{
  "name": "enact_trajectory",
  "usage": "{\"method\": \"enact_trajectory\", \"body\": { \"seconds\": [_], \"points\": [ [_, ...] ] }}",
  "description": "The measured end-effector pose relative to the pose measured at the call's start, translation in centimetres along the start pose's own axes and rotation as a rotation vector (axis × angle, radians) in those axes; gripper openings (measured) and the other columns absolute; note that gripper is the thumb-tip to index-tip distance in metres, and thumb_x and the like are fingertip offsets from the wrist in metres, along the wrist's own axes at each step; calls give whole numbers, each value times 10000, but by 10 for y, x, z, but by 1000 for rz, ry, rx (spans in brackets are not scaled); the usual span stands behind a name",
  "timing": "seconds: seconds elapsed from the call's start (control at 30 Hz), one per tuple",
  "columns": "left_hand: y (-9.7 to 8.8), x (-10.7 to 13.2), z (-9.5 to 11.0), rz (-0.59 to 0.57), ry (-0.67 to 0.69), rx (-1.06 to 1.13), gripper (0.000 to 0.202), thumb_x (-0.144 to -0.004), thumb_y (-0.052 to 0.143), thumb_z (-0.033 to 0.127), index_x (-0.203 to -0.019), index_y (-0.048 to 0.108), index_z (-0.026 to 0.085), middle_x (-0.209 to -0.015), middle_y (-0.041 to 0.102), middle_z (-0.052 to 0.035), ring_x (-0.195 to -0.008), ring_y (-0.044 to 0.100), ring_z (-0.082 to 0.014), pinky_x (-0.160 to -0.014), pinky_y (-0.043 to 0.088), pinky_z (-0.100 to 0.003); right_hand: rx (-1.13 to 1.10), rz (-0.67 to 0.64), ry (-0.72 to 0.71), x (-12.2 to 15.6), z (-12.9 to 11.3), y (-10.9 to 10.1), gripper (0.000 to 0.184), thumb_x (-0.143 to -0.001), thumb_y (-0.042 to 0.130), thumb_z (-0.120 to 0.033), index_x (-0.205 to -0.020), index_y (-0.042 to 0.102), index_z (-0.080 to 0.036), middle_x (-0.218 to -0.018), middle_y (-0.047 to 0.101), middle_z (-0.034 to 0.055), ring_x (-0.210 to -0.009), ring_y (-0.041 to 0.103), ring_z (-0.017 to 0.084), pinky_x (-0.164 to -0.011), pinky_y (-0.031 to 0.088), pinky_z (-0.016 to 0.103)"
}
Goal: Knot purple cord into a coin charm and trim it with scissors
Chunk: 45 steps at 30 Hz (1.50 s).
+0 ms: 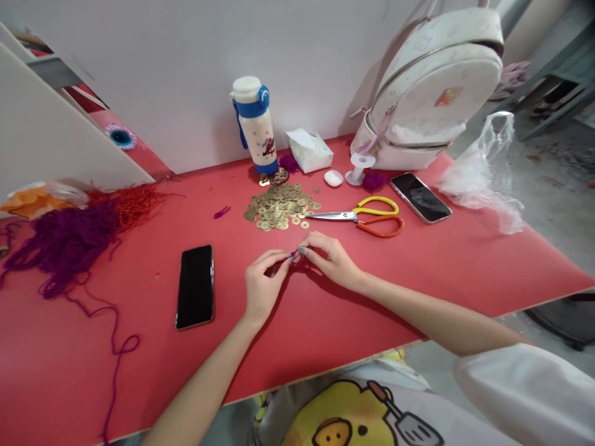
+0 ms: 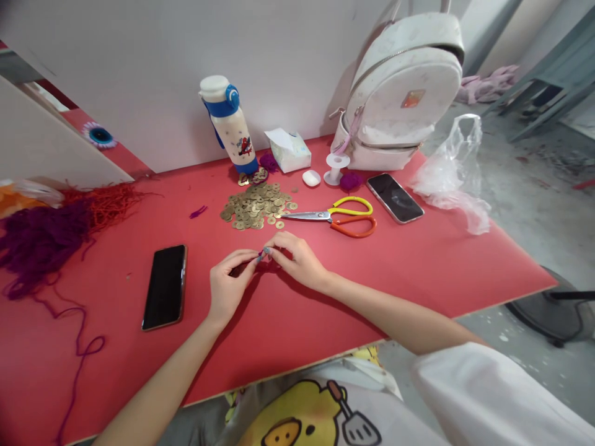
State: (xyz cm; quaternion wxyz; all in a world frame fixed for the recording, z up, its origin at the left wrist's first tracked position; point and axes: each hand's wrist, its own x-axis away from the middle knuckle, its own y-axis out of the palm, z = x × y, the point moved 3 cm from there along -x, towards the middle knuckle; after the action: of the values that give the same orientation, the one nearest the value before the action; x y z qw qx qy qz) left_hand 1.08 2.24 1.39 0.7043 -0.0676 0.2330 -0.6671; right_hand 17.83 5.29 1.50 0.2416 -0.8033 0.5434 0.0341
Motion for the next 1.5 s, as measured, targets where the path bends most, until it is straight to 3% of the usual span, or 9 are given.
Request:
{"method": "enact_trajectory", "body": {
  "seconds": [0.17, 0.43, 0.53, 0.67, 1.03, 1.27, 1.5],
  "points": [
    [0, 0, 0, 14, 23, 12, 107, -845, 671, 238, -835, 768, 195, -874, 758, -61, -798, 701, -187, -702, 548, -279, -5, 0, -12, -1, -1, -1, 264, -1001, 468, -321, -850, 641, -190, -825, 662, 58, -803, 588, 183, -776, 471, 328],
    [-1, 2, 4, 42, 53, 3, 122, -855, 662, 254, -840, 767, 193, -879, 755, -64, -780, 692, -178, -654, 533, -259, 30, -85, -160, 2, -10, -4, 325, -1010, 411, -318, -771, 593, -194, -766, 631, 53, -762, 553, 184, -769, 447, 340],
    [-2, 2, 6, 54, 63, -3, 117, -852, 654, 231, -837, 764, 191, -883, 757, -62, -797, 698, -179, -674, 540, -261, 9, -16, -70, 0, -3, -6, 301, -1011, 398, -298, -817, 598, -186, -774, 623, 41, -735, 558, 167, -735, 450, 316],
    [-2, 2, 8, 52, 70, -1, 112, -847, 650, 216, -822, 756, 189, -871, 754, -58, -794, 698, -177, -686, 544, -261, -3, 46, -10, -2, 6, -6, 157, -964, 529, -275, -932, 658, -191, -881, 638, 44, -778, 569, 161, -743, 474, 307],
    [-2, 1, 7, 10, 68, 16, 99, -832, 659, 199, -791, 748, 185, -843, 750, -56, -778, 697, -178, -714, 552, -268, -72, 25, -61, -2, 8, -5, 60, -855, 720, -262, -882, 735, -211, -871, 603, 30, -800, 560, 163, -735, 490, 312],
    [-2, 0, 6, -13, 80, 49, 86, -826, 674, 155, -784, 744, 183, -823, 744, -42, -766, 689, -157, -721, 541, -243, -63, 27, -55, -3, 7, -5, 54, -822, 754, -231, -828, 711, -198, -844, 600, 20, -774, 554, 154, -738, 480, 302],
    [-2, 1, 3, -45, 50, 79, 93, -826, 680, 153, -779, 751, 190, -824, 744, -38, -767, 687, -158, -740, 541, -247, -88, -57, -40, -5, 7, -6, 55, -831, 738, -220, -803, 697, -195, -824, 578, 18, -787, 541, 160, -753, 472, 303]
  ]
}}
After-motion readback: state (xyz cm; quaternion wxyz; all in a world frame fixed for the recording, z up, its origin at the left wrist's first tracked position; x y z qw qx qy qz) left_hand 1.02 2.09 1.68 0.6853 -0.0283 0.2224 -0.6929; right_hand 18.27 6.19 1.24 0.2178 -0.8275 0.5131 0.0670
